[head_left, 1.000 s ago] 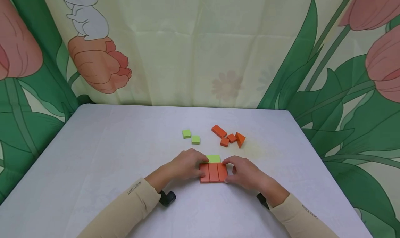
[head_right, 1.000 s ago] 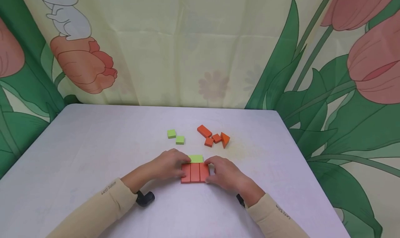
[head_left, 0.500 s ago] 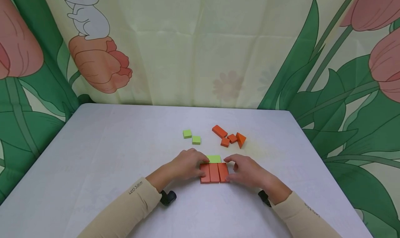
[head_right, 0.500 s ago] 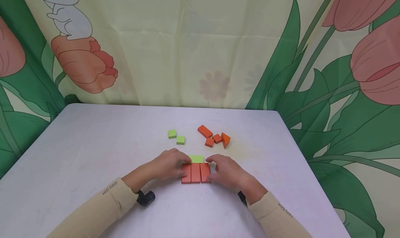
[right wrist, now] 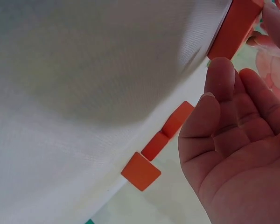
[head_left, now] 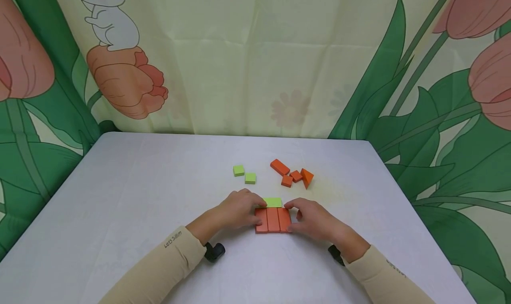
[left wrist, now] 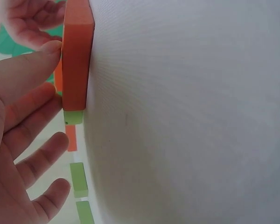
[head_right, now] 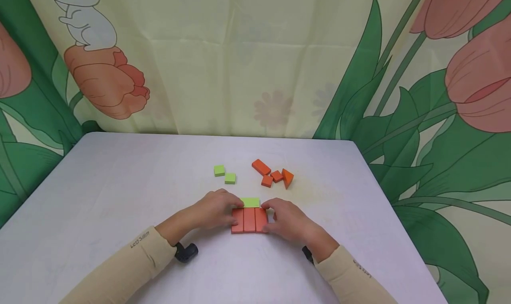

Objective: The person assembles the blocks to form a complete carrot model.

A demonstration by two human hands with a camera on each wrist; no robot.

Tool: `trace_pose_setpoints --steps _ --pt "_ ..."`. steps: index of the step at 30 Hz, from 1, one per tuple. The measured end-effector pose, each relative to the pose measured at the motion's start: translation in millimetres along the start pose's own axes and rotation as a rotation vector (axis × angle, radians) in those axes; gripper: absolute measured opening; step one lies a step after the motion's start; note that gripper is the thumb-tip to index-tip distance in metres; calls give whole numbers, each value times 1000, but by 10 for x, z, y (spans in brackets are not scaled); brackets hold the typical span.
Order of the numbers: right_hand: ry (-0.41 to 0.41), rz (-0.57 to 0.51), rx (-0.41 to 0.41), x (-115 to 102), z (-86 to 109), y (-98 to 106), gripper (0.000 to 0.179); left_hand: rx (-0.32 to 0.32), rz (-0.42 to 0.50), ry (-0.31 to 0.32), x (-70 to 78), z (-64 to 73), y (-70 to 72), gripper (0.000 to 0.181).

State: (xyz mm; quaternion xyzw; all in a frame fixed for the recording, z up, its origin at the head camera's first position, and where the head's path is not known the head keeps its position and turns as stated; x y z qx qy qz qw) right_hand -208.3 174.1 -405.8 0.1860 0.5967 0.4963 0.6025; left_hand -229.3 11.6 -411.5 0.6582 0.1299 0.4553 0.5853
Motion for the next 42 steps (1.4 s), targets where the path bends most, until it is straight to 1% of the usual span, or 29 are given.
trace_pose_setpoints --steps 4,8,12,16,21,23,25,30,33,38,42 --pt "-10 12 4 17 -17 6 54 -3 9 2 0 6 2 39" --pt "-25 22 35 59 -58 78 55 -2 7 2 -1 6 -3 39" --pt "-37 30 64 104 -143 198 54 -1 2 10 -7 0 -5 39" --pt "-58 22 75 172 -281 283 56 -1 4 16 -9 1 1 40" --pt "-23 12 91 157 -403 326 56 3 8 2 -4 13 1 40" --pt "6 7 92 126 -434 316 55 4 9 -3 -1 18 4 39" --pt "13 4 79 100 -457 283 56 5 13 -6 3 24 9 39" --pt "-10 4 19 46 -423 166 61 5 16 -9 12 26 20 40" --pt "0 7 -8 11 -360 108 58 0 14 -4 14 22 18 40" --pt "44 17 -17 -46 -273 57 53 -4 4 6 8 16 10 40" --pt "36 31 -27 -54 -246 27 52 -3 3 16 -4 11 2 41"
Point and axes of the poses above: each hand's wrist, its own z-axis away from the middle knuckle, its own y-axis out of the back of the hand, x = y × z, the point moved 8 cm from there along -z, towards the middle knuckle
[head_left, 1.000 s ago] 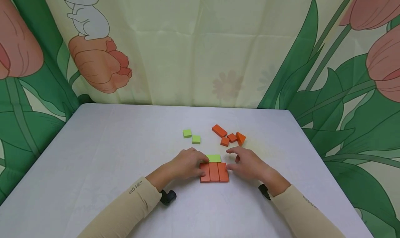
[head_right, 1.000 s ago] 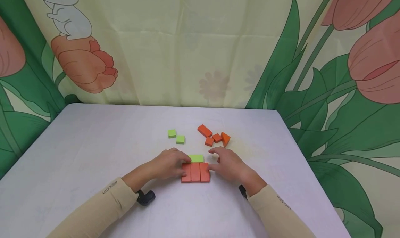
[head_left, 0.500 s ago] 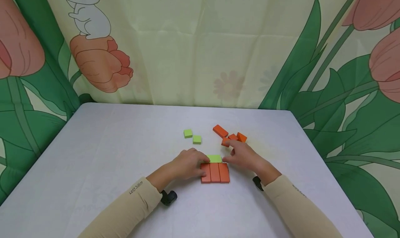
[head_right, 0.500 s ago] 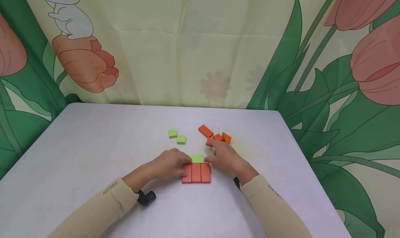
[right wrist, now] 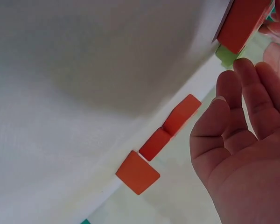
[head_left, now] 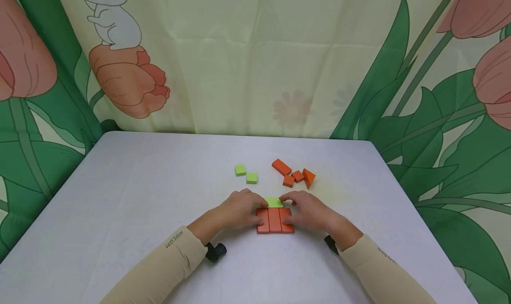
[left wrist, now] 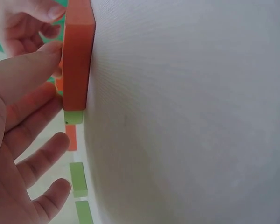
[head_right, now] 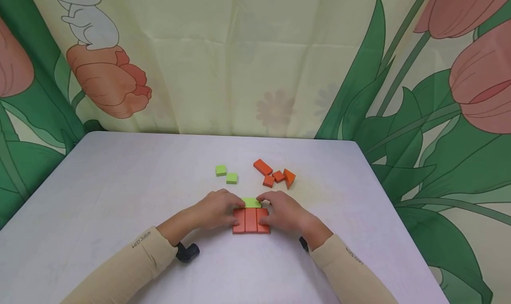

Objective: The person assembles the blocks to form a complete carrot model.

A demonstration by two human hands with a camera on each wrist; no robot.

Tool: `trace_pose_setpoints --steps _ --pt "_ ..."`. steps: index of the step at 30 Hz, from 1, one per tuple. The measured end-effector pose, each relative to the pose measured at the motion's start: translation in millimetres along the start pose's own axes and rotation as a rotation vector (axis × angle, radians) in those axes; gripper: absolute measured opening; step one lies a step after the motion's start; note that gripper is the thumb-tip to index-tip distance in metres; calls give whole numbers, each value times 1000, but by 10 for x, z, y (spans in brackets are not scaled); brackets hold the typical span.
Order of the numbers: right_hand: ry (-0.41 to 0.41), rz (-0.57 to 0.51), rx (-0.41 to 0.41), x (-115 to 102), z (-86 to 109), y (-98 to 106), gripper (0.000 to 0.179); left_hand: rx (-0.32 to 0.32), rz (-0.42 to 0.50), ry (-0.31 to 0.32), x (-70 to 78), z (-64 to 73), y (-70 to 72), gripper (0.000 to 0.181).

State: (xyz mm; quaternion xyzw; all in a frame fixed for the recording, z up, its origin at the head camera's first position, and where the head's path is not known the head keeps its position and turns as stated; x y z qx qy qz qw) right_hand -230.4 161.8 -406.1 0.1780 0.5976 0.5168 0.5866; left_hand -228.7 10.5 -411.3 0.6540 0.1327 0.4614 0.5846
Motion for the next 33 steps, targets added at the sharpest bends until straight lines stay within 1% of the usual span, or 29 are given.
trace_pose_setpoints --steps 4,8,11,13,15,19,22,26,30,33 --pt "-11 8 -13 -7 6 -21 49 -2 1 1 -3 -17 -9 40" --pt "-18 18 -9 -30 -6 -21 49 -13 -5 -23 0 -53 2 40" --pt "-36 13 -18 -38 -12 -31 50 -21 42 -23 -54 -89 32 39" --pt "-51 8 -24 -38 -12 -39 50 -2 80 -8 -134 -120 77 38" --pt "-64 9 -28 -34 -10 -47 50 36 107 22 -234 -153 153 38" --pt "-74 8 -24 -39 1 -43 51 125 73 92 -429 -238 325 41" --pt "-76 6 -23 -35 5 -44 51 157 54 147 -544 -314 413 42" --pt "-78 5 -22 -24 5 -48 51 167 49 188 -636 -407 454 42" --pt "-79 1 -20 -22 6 -45 51 167 43 202 -676 -474 439 38" --pt "-78 1 -19 -27 9 -42 51 177 39 203 -690 -498 425 30"
Point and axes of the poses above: each hand's wrist, its own z-axis away from the middle knuckle, its own y-axis out of the back of the hand, x = y × z, the point moved 8 cm from there along -z, towards the middle knuckle
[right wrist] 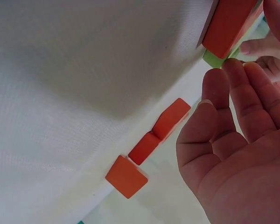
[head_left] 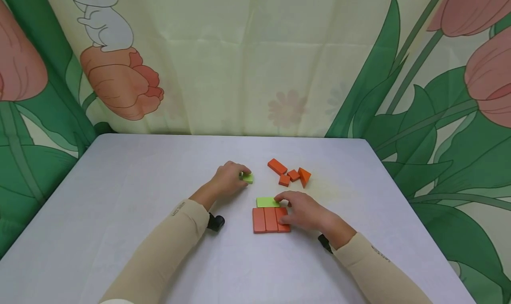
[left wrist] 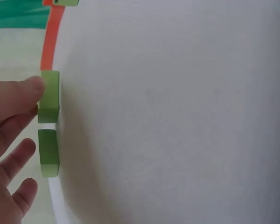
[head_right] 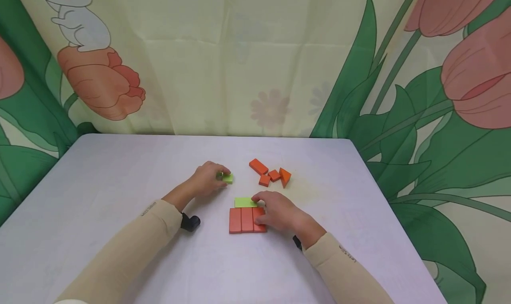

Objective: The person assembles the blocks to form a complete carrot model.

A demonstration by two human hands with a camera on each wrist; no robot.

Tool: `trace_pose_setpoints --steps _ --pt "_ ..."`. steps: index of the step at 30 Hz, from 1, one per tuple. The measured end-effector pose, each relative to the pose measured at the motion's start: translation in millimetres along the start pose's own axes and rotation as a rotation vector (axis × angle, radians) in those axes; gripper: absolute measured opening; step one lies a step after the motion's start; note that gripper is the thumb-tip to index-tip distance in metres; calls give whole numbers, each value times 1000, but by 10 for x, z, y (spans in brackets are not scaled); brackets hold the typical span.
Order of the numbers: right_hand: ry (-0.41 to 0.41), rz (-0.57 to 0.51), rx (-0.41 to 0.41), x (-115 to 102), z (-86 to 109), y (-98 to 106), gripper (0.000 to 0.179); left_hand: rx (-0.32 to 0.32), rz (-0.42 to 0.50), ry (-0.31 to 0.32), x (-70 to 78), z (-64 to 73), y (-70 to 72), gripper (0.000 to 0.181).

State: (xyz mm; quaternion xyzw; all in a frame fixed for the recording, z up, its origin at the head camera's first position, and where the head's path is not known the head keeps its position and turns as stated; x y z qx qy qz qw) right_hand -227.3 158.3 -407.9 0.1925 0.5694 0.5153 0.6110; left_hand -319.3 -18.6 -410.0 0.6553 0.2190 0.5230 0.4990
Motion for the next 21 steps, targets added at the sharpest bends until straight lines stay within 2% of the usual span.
trace_pose_setpoints --steps 5,13,21 --pt "-1 -7 0 -13 -1 6 51 6 10 -14 11 9 11 24" --pt "-10 -6 2 -9 3 8 51 -89 100 16 12 22 -85 28" --pt "-21 -4 -2 -6 7 0 52 -147 163 8 118 108 -165 30"
Point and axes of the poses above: each hand's wrist, its own z-axis away from the middle knuckle, its own y-axis out of the back of the hand, x = y × z, the point moved 8 cm from there along -z, towards the middle knuckle
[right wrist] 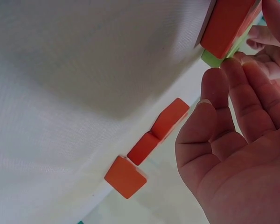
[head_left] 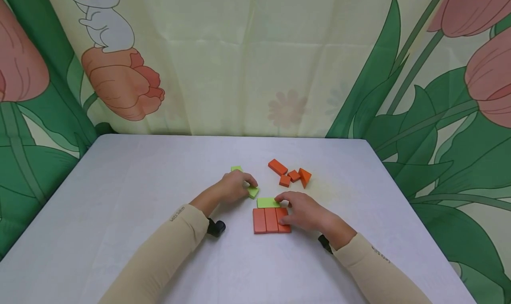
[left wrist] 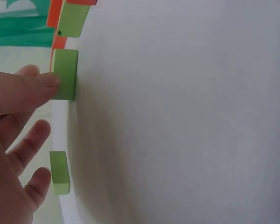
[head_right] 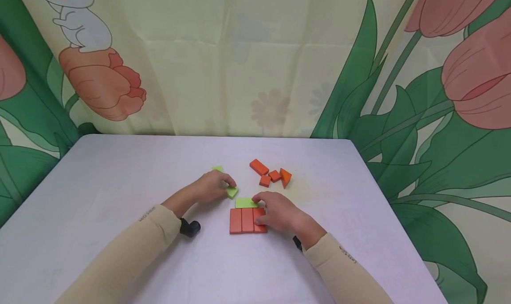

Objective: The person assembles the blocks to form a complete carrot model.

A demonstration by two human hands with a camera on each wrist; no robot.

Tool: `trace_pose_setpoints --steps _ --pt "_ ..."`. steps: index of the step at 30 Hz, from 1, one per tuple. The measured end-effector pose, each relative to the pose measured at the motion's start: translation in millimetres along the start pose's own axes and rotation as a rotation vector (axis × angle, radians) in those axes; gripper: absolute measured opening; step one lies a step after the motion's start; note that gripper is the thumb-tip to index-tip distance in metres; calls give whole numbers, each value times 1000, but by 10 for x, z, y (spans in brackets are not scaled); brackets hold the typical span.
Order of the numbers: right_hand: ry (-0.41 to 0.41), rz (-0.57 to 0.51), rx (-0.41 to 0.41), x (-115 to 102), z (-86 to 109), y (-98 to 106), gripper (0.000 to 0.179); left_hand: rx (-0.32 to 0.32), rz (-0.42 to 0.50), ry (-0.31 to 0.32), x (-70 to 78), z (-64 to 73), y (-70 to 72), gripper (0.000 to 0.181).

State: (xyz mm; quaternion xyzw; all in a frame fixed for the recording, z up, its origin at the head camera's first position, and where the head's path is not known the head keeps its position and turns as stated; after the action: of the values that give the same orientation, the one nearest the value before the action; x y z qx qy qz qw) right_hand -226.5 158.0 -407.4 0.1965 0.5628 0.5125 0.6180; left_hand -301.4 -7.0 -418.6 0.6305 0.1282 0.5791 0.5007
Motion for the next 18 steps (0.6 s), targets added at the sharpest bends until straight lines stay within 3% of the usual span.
trace_pose_setpoints --steps 10,18 --pt "6 -8 2 5 -5 -4 51 -34 10 8 32 52 -58 29" --pt "21 -3 5 2 -6 0 52 -51 9 -20 49 71 -54 29"
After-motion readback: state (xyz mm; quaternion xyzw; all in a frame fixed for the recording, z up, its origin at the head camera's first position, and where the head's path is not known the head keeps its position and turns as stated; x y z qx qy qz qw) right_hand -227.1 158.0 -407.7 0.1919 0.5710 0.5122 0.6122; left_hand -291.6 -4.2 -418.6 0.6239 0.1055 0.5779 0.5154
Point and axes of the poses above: each hand's wrist, its own z-axis away from the middle knuckle, its own y-axis out of the back of the hand, x = y × z, the point moved 8 cm from there along -z, towards the middle knuckle
